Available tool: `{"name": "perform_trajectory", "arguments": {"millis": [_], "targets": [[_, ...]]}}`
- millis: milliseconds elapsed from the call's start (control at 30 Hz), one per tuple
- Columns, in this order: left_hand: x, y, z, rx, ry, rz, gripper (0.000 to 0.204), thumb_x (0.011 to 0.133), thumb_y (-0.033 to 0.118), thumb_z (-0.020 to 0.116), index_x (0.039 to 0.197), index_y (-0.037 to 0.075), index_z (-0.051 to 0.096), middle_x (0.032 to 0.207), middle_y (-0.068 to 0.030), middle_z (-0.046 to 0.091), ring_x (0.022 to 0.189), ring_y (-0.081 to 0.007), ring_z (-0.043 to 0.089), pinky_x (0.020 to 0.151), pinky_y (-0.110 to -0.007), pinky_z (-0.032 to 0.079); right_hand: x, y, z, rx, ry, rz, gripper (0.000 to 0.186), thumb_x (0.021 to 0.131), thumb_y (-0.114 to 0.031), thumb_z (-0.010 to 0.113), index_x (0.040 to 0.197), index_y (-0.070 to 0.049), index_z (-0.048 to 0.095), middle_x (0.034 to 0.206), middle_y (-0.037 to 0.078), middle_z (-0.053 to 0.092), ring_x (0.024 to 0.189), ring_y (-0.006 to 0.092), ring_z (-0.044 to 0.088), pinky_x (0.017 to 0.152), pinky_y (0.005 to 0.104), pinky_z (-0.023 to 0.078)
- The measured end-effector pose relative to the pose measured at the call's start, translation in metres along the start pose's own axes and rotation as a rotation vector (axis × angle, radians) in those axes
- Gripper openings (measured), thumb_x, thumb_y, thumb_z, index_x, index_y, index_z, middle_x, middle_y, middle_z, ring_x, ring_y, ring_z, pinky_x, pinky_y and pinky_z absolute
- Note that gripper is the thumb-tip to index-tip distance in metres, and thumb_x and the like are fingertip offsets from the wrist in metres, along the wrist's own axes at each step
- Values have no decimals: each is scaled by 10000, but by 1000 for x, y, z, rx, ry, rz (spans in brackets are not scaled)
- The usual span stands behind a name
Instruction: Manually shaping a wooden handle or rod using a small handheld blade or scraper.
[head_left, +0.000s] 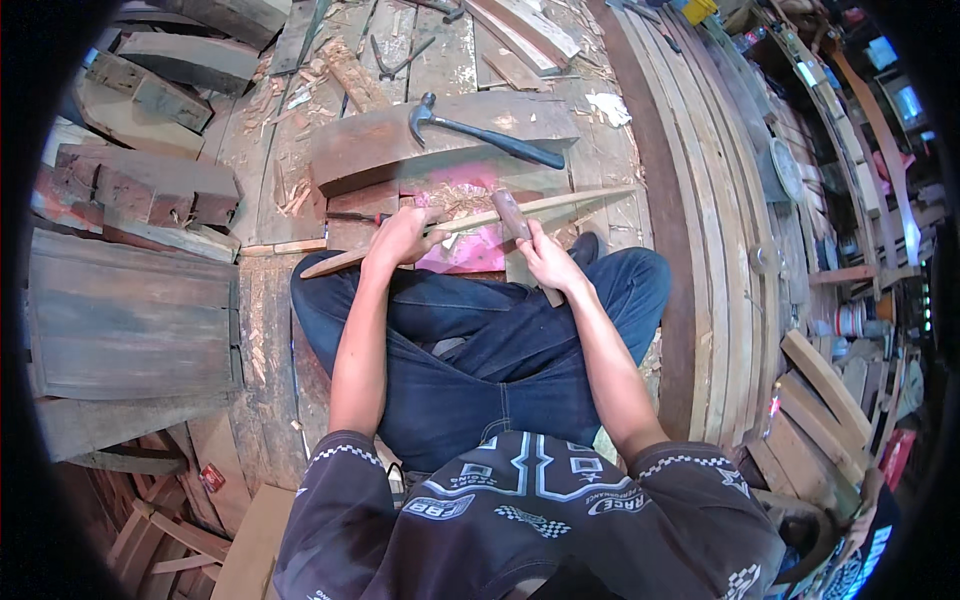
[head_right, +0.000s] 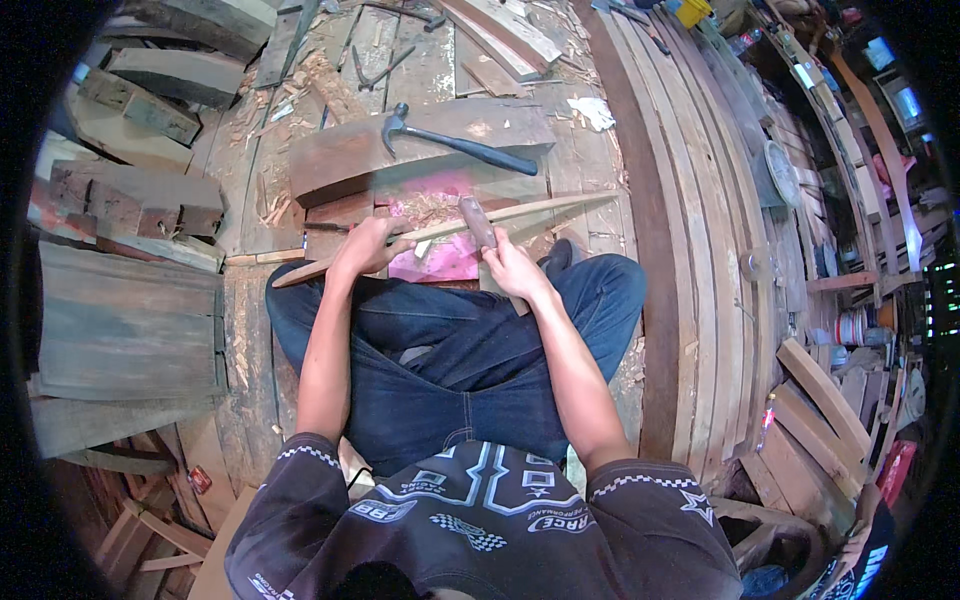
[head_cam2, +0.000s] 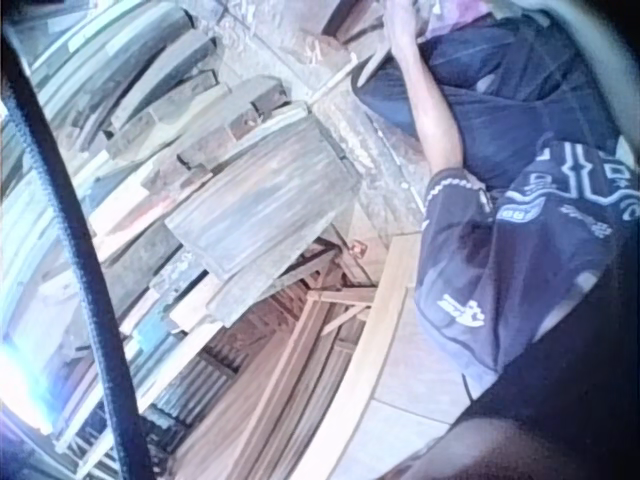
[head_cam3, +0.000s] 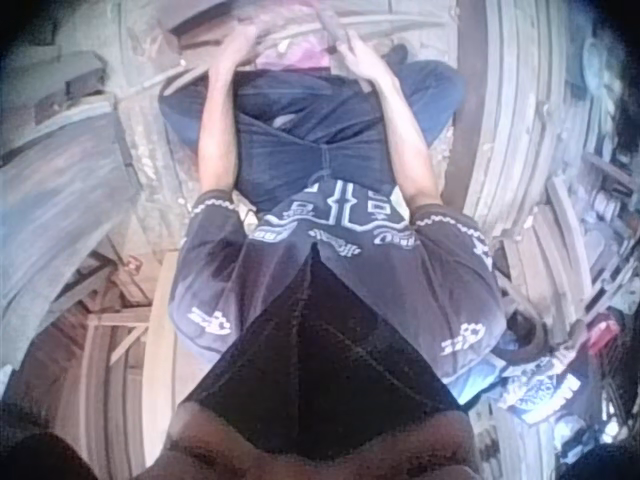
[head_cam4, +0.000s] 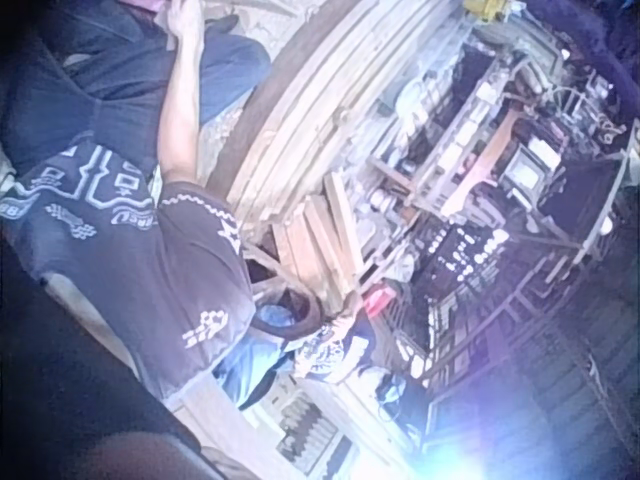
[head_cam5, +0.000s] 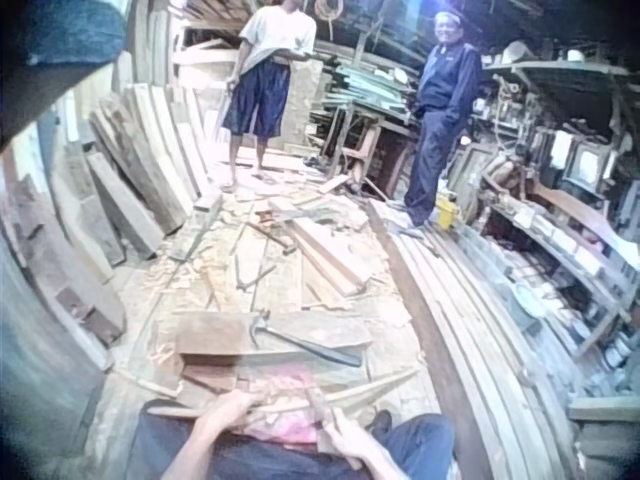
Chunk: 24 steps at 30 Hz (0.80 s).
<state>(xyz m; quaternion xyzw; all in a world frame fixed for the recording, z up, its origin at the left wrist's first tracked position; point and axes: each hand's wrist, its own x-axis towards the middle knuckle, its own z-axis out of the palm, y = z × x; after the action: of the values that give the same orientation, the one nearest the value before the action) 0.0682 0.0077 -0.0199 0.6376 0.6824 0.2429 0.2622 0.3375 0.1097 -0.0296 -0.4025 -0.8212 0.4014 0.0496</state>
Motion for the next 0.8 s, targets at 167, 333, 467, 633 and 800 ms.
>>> {"name": "perform_trajectory", "arguments": {"millis": [167,333,467,633,800], "targets": [[0,5,-2,12,-16,-24,327,822,266,694,1070,55,660,951,-229,658,920,-399,626,775,-451,484,1,5,1,-8,0,8,465,965,-262,449,1344,-31,310,1052,336,607,1055,483,563,899,504,449],[-1,6,-2,11,-10,-35,330,820,272,693,1073,63,657,959,-231,656,925,-399,625,776,-453,483,1,5,2,9,-6,19,462,964,-265,449,1338,-31,309,1049,344,603,1062,485,557,905,503,446],[-2,8,-5,8,-20,-39,340,822,265,691,1093,64,653,968,-227,656,933,-399,624,782,-452,483,0,1,1,35,-5,4,451,965,-268,449,1321,-26,314,1041,354,598,1062,488,554,901,506,443],[-1,4,-1,24,-13,-25,336,822,264,691,1093,68,651,967,-223,657,935,-400,622,783,-453,483,-1,-4,-1,16,-2,18,450,962,-269,458,1314,-23,324,1022,351,604,1036,485,569,882,508,448],[-2,8,-4,19,-14,-43,317,819,264,695,1067,70,652,926,-229,653,907,-400,624,757,-458,477,-4,-21,-11,-17,-41,118,481,931,-284,514,1303,-18,365,963,324,627,975,473,599,856,495,466]]}}
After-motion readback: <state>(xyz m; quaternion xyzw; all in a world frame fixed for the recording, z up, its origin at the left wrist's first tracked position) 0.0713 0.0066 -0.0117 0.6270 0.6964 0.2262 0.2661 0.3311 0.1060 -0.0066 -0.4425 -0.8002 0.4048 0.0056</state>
